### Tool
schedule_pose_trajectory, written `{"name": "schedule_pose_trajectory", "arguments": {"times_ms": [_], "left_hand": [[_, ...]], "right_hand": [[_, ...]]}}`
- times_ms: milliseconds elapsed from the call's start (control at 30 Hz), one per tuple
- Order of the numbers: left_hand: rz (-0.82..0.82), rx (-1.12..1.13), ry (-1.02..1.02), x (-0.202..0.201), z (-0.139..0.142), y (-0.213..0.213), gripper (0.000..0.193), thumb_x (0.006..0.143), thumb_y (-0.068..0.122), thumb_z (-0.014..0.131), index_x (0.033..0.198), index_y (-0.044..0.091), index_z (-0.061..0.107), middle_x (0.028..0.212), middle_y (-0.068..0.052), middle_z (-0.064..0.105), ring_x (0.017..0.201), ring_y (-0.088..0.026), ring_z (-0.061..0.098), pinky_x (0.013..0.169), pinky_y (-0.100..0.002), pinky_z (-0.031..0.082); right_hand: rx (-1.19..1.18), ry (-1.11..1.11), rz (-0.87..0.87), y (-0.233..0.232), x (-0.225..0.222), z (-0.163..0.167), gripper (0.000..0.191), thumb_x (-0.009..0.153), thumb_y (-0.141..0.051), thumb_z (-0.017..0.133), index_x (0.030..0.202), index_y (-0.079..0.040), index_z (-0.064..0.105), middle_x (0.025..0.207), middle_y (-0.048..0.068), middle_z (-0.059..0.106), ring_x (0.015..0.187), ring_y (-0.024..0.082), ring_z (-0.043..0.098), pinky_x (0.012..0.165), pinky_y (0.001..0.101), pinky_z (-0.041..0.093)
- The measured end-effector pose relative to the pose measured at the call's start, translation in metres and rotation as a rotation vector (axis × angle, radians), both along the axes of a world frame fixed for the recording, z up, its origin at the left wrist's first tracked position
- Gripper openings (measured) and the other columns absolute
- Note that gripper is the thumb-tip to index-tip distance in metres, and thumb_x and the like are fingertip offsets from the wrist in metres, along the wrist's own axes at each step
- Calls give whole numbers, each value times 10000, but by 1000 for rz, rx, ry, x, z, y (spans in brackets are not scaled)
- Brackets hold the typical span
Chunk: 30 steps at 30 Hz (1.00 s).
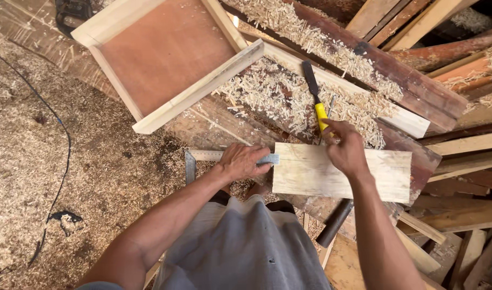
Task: The person fits wooden boards around a plywood box frame on a workbench, hammers nails into a board, marks boards with a pencil using a try square, and positions a board against the box, holding it in place at the end.
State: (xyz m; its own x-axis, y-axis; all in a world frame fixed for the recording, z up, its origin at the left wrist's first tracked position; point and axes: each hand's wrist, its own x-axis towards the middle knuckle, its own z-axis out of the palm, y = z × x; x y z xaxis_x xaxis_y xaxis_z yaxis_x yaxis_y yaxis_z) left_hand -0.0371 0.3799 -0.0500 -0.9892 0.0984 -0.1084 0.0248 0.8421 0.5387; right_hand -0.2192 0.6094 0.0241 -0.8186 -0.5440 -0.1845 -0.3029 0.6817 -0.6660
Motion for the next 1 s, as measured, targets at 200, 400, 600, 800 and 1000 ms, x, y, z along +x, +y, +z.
{"name": "schedule_pose_trajectory", "arguments": {"times_ms": [200,400,600,800,1000], "left_hand": [[-8,-129,-295,-2,-4,3,420,1012,600,488,1074,189,552,689,-88,635,481,-189,527,448,-388,484],[28,-51,-34,-1,-11,4,371,935,580,562,1005,217,601,627,-27,583,485,-184,547,467,-430,464],[56,-51,-172,-1,-7,5,373,926,581,541,1098,257,605,558,-38,541,448,-170,497,475,-404,447],[4,-133,-174,-3,-9,5,407,969,581,524,1074,201,622,592,18,499,464,-134,471,461,-369,459],[65,-72,14,2,-8,4,391,945,565,588,1163,250,669,758,-46,734,551,-144,491,506,-358,400]], "right_hand": [[-498,-170,-316,14,36,-17,475,1170,-324,383,1034,-29,730,884,145,684,642,146,555,551,299,452],[-354,-228,-255,3,83,-45,427,1090,-327,477,913,-66,765,797,60,761,629,127,667,589,275,547],[-482,-234,-253,-10,121,-49,182,998,-170,676,1047,-17,763,867,47,764,741,79,651,670,244,527],[-360,-187,-208,-14,130,-44,202,987,-164,664,1076,-10,762,887,76,779,752,95,684,671,258,554],[-358,-199,-293,-10,113,-20,155,1017,-119,632,1047,-33,756,939,125,783,769,172,724,695,308,610]]}}
